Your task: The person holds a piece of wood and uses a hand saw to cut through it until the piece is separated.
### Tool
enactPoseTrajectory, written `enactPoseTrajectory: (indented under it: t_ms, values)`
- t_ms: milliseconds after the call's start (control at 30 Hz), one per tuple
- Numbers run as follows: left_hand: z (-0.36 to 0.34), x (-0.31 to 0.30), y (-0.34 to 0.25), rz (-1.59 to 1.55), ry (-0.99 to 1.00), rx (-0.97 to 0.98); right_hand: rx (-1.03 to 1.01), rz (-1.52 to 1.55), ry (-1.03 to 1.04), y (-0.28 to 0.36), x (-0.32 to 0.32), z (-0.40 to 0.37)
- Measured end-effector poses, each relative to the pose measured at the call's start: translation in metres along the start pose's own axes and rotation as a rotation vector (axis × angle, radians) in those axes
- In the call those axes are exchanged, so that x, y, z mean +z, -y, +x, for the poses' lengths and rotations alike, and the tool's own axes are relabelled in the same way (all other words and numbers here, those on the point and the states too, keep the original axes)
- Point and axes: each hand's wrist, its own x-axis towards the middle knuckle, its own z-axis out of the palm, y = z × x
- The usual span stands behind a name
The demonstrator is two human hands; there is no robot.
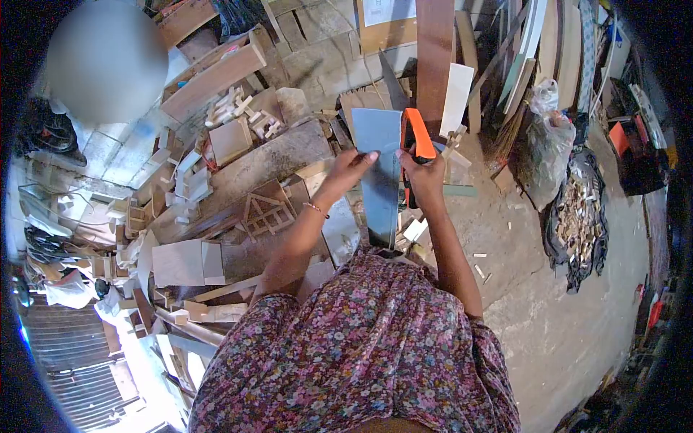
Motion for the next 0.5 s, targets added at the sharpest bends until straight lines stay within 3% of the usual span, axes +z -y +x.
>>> enactPoseTrajectory:
  t_ms: [67, 133, 200, 333, 500]
  values:
    - [-0.012, 0.011, -0.032, -0.246, -0.097, -0.06, 0.026, 0.039, 0.011, 0.011, -0.002, -0.001]
    - [-0.004, 0.017, -0.011, -0.145, -0.14, -0.132, 0.05, 0.075, 0.02, 0.015, -0.005, -0.001]
    - [0.005, 0.023, -0.006, -0.047, -0.366, 0.062, 0.051, 0.031, 0.003, 0.015, -0.009, 0.002]
    - [0.015, 0.007, -0.019, -0.087, -0.439, 0.026, 0.103, 0.011, -0.004, 0.024, -0.016, -0.003]
    - [0.02, -0.007, -0.049, -0.175, -0.668, 0.003, 0.011, 0.075, 0.001, 0.03, -0.017, -0.008]
